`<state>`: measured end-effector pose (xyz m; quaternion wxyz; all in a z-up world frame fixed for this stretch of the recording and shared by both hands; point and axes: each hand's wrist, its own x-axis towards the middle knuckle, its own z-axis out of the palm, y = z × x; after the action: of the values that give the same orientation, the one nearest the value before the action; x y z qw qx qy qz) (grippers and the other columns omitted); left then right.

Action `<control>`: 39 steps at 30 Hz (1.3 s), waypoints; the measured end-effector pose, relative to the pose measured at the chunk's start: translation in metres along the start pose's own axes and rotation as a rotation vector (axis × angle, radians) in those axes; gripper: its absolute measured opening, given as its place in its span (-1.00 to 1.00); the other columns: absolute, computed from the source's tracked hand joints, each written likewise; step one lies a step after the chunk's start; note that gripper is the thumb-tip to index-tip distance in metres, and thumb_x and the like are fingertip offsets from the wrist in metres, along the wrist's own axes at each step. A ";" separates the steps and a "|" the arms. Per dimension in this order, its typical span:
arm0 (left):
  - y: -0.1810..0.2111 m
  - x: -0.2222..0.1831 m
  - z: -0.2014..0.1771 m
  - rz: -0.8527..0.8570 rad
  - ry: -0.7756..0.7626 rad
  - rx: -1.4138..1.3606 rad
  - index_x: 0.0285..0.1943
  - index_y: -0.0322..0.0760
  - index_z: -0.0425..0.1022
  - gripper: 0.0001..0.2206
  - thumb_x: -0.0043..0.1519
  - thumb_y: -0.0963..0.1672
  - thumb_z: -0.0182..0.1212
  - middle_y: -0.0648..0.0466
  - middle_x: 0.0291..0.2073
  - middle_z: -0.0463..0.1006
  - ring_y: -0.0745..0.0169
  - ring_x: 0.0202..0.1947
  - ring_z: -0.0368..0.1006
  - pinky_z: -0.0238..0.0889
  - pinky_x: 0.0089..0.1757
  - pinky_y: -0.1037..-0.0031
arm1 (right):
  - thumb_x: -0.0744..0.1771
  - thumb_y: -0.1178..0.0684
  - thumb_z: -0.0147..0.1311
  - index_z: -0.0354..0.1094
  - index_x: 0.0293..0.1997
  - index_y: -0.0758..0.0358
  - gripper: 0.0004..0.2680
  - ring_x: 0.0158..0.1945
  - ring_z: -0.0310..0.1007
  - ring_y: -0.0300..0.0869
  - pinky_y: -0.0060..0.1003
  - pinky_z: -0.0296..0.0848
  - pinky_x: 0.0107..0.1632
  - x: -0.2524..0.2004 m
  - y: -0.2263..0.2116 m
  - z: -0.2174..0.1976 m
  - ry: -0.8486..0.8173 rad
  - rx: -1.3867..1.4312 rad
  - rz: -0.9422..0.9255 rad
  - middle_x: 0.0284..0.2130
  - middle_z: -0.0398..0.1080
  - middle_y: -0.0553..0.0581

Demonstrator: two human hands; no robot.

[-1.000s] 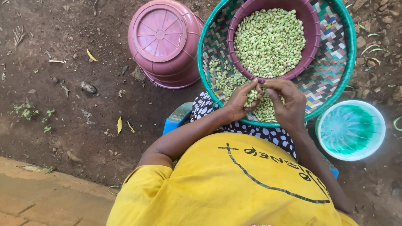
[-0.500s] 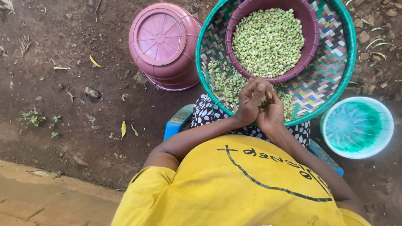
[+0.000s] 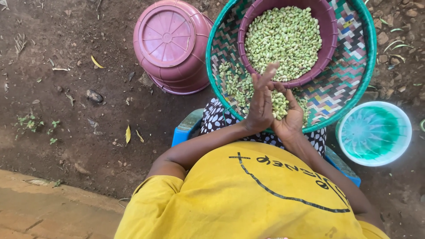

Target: Sorting green beans by hand, moving them from a large woven basket into a smaller purple bowl while removing unwanted material.

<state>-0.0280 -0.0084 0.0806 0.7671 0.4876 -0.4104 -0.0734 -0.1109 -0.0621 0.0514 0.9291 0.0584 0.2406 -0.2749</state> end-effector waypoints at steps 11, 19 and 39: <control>-0.043 -0.019 -0.032 -0.588 0.241 -0.258 0.25 -0.06 0.07 -0.70 0.50 -0.31 -0.40 0.20 -0.04 0.20 0.46 -0.18 0.25 0.23 -0.17 0.54 | 0.49 0.00 -0.17 0.31 0.31 0.40 -0.69 0.32 0.46 0.27 0.18 0.49 0.44 0.009 -0.049 0.050 -0.067 -0.005 -0.186 0.21 0.43 0.52; -0.050 -0.018 -0.038 -0.904 0.441 -0.504 0.05 -0.17 0.23 -0.92 0.58 -0.17 -0.20 0.06 -0.26 0.44 0.27 -0.34 0.40 0.28 -0.26 0.53 | 0.34 -0.26 -0.09 0.37 0.40 0.26 -0.48 0.19 0.54 0.01 -0.15 0.65 0.09 0.058 -0.072 0.132 -0.008 -0.590 -0.338 0.37 0.42 0.36; -0.090 -0.048 -0.045 -0.539 -0.602 0.407 0.25 -0.05 0.61 -0.58 0.20 -0.04 0.50 -0.07 0.15 0.38 -0.35 0.26 0.42 0.38 0.23 0.05 | 0.26 -0.15 0.40 0.48 0.24 0.17 -0.55 0.09 0.47 0.33 0.23 0.56 0.00 -0.032 -0.077 0.002 -0.114 -2.800 -0.474 -0.01 0.39 0.34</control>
<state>-0.0021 0.0014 -0.0275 0.4556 0.6749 -0.4796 -0.3269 -0.1753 -0.1119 0.0699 0.1598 -0.9469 0.2764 0.0379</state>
